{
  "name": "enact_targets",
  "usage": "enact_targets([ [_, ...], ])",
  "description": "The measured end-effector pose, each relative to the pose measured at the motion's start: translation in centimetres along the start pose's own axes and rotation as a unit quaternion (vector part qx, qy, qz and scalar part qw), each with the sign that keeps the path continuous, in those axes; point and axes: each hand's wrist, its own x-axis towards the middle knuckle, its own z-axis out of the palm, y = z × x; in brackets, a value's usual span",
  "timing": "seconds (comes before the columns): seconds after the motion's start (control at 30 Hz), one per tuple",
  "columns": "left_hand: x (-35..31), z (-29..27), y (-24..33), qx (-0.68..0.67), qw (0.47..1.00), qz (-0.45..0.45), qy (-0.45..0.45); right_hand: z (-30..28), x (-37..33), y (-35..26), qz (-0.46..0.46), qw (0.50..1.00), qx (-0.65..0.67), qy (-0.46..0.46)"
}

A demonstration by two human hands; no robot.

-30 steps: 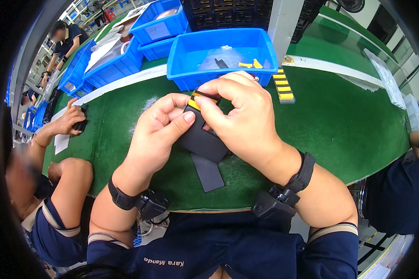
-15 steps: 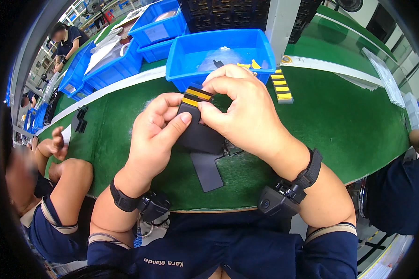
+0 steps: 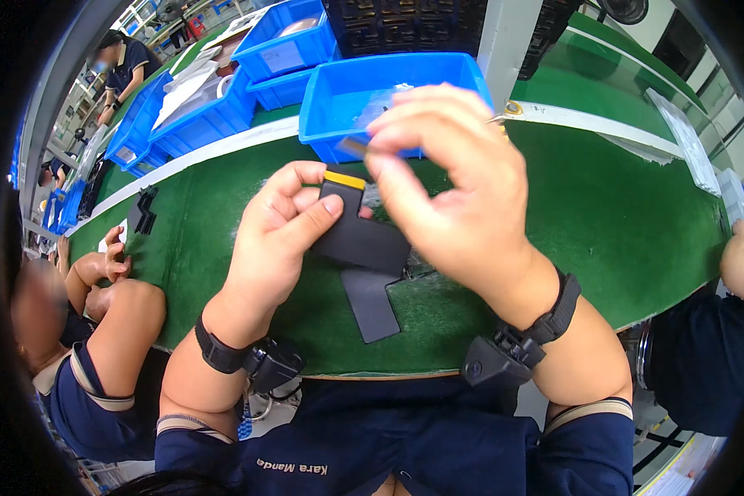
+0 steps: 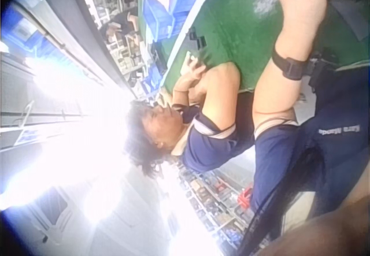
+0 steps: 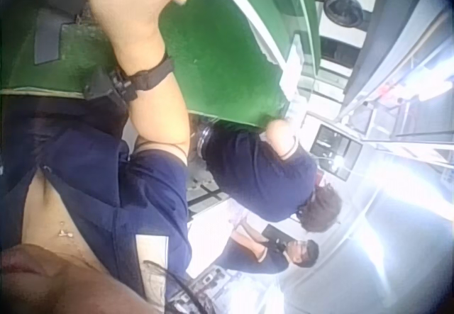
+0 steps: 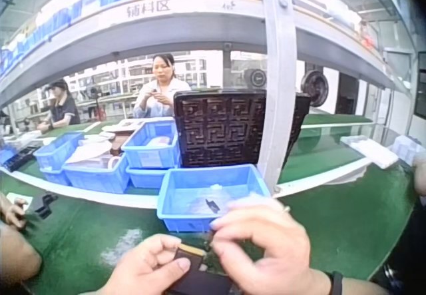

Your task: Manually assemble black plastic electronic components by applying adhesive strips and connecting wiring on an assembly line.

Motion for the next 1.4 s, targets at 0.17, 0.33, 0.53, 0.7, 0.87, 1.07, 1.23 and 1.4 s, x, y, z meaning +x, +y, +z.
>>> enact_targets([
  [0.17,0.4,0.1,-0.3,-0.114,0.991,0.072,0.003,0.8,-1.3,-1.7,0.021,0.996,-0.012,-0.087],
  [0.33,0.2,0.0,-0.6,0.025,0.992,0.103,0.064,0.5,-1.1,-2.0,0.027,0.995,-0.047,-0.088],
  [0.53,0.3,0.3,-1.1,0.038,0.99,0.114,0.076,0.5,-1.1,-1.9,-0.008,0.993,-0.076,-0.085],
  [0.7,0.1,0.1,-0.8,0.194,0.96,0.189,0.07,0.1,-0.6,-1.5,0.027,0.994,-0.022,-0.105],
  [0.87,-0.1,0.8,-0.2,0.185,0.959,0.21,0.042,0.2,-0.5,-1.0,0.035,0.987,0.088,-0.127],
  [1.07,0.3,-0.2,0.0,-0.066,0.996,0.062,-0.014,0.6,-0.9,-1.1,0.039,0.998,-0.045,-0.002],
  [1.23,0.4,0.0,-0.1,-0.101,0.993,0.066,-0.012,1.1,-1.4,-0.8,0.191,0.975,0.109,-0.017],
  [1.4,0.0,0.6,0.0,-0.01,0.996,0.08,0.04,1.3,-1.3,-0.9,0.191,0.977,0.093,-0.032],
])
